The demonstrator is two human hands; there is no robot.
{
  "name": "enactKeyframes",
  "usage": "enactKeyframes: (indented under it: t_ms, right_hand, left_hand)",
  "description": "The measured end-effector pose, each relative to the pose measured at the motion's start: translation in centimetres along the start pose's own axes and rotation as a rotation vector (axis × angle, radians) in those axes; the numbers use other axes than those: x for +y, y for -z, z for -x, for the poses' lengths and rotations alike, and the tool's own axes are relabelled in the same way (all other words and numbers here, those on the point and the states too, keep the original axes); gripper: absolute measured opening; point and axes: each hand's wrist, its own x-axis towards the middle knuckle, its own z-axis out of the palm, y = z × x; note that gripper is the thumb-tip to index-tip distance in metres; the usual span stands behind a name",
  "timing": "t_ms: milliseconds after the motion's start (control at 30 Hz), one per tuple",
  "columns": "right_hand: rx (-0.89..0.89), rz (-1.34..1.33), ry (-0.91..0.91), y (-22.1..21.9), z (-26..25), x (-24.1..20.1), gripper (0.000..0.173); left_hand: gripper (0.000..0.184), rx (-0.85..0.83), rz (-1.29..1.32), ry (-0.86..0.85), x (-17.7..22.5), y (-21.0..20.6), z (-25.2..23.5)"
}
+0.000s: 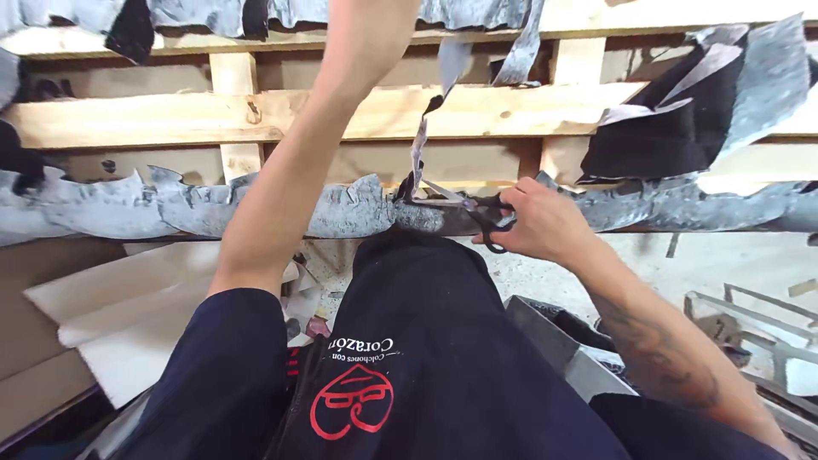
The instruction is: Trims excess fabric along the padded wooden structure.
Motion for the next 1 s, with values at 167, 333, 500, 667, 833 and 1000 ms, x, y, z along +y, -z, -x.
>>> enactKeyframes:
  t_ms: [167, 333, 500, 667, 833, 1000]
  right_hand:
    - [-0.093, -0.127, -0.095, -1.5, 2.2, -0.5, 0.048]
    - [-0.172, -0.299, -0.174, -3.9, 2.4, -3.0, 0.057]
    - [-0.083, -0.408, -0.267, -6.6, 1.6, -6.7, 0.06]
    - [0.019, -0.609, -0.352, -9.3, 1.1, -10.5, 0.064]
    - [0.028, -0.918, -0.361, -10.5, 0.9, -12.1, 0.059]
    - [0.088, -1.03, -0.361, -12.0, 0.8, -12.8, 0.055]
  left_hand:
    - [0.06, -0.701, -0.255, -0.033, -7.3, -2.0, 6.4]
    - [0.058, -0.825, -0.169, -0.056, -9.9, -5.6, 8.8]
    - [0.037, -0.793, -0.027, -0.028, -9.5, -5.5, 7.8]
    - [0.019, -0.801, -0.064, -0.317, -10.2, -4.0, 6.7]
    - [0.017, -0.881, -0.075, -0.47, -9.9, -4.4, 4.6]
    - [0.036, -1.156, -0.352, -0.479, -6.9, -5.6, 2.1]
